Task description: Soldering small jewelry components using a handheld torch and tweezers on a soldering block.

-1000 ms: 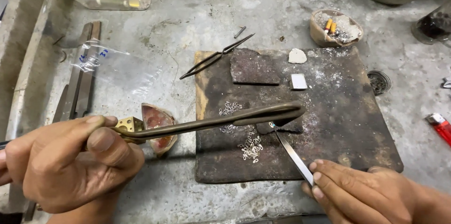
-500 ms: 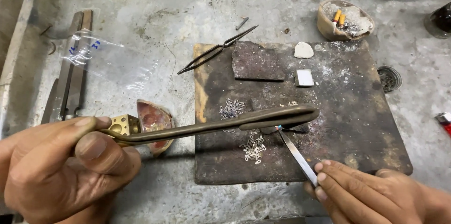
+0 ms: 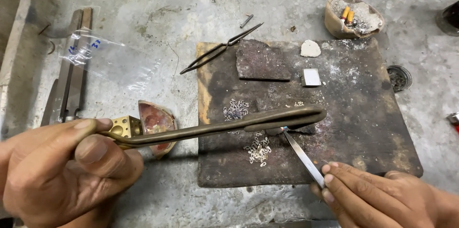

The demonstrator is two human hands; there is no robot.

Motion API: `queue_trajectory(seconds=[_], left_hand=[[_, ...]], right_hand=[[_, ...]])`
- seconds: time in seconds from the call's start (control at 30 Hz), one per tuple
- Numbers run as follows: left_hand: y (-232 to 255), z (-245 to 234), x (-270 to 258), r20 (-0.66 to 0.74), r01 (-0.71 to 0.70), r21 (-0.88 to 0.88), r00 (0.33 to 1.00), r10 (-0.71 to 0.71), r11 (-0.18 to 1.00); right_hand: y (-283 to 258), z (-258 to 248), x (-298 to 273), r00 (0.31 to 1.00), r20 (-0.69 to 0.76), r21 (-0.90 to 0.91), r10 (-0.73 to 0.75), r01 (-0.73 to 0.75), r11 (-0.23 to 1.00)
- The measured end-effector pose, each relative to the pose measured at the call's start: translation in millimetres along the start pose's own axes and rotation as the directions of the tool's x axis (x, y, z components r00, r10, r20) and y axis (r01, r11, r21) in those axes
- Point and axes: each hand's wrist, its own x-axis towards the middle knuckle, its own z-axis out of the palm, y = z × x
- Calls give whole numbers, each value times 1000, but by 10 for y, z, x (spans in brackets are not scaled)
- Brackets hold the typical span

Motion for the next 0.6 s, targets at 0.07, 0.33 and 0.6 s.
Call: queue_trajectory(seconds=[0.07,0.33,0.6], left_hand=[[48,60,1,-52,-16,16,998,17,1000],[-37,128,39,-156,-124,-17,980,120,992],[-110,33,-1,-22,-75,-59,997,74,995]], right_hand=[[-106,-6,-12,992,-25,-236,-124,115,965],[-264,39,-4,945,-32,-498,-326,267,825],[-179,33,39,998,-36,479,59,-35,877]])
